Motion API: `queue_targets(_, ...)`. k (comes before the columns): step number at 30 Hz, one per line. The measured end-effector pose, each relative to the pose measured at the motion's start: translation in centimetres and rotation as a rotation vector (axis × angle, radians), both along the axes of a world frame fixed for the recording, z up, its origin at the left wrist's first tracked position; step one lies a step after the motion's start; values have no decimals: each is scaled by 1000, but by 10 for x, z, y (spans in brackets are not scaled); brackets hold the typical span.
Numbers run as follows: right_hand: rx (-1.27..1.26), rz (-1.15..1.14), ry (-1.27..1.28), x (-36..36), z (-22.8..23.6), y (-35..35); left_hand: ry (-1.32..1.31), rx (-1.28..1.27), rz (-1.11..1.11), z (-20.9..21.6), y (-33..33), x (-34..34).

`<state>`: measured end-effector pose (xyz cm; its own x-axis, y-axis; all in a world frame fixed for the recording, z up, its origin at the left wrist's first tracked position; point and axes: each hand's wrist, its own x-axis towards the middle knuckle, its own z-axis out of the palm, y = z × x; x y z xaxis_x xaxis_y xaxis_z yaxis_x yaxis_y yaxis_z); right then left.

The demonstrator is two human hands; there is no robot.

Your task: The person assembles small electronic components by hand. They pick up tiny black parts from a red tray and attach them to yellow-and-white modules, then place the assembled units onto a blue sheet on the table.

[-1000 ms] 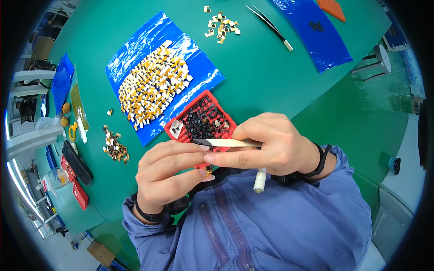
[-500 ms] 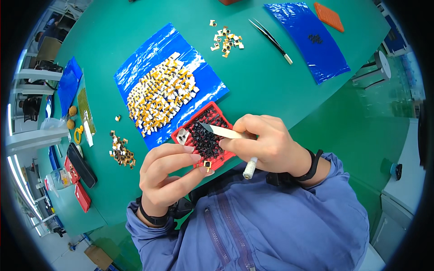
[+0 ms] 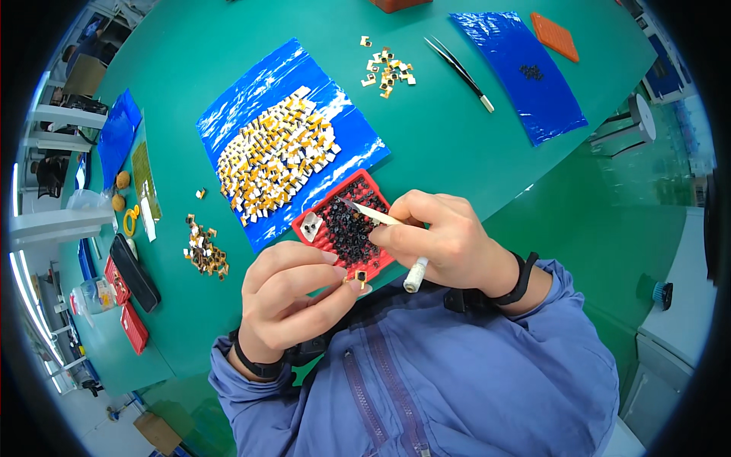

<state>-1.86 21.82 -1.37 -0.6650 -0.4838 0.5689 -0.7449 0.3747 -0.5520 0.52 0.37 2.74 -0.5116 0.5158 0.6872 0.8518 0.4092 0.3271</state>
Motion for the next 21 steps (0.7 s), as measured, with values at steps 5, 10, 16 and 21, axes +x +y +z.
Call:
queue_targets(5,-43,8,-32,2,1,-1,-17,20,-5,-1,1,0)
queue_targets(10,2,8,-17,-1,-2,3,-117,120,16,-3,-4,-5)
queue_targets(16,-2,-5,-39,0,-2,4,-379,343,455,-14,-29,-23)
queue_targets(21,-23,-45,-63,-2,10,14,-466,157,506,-21,-47,-39)
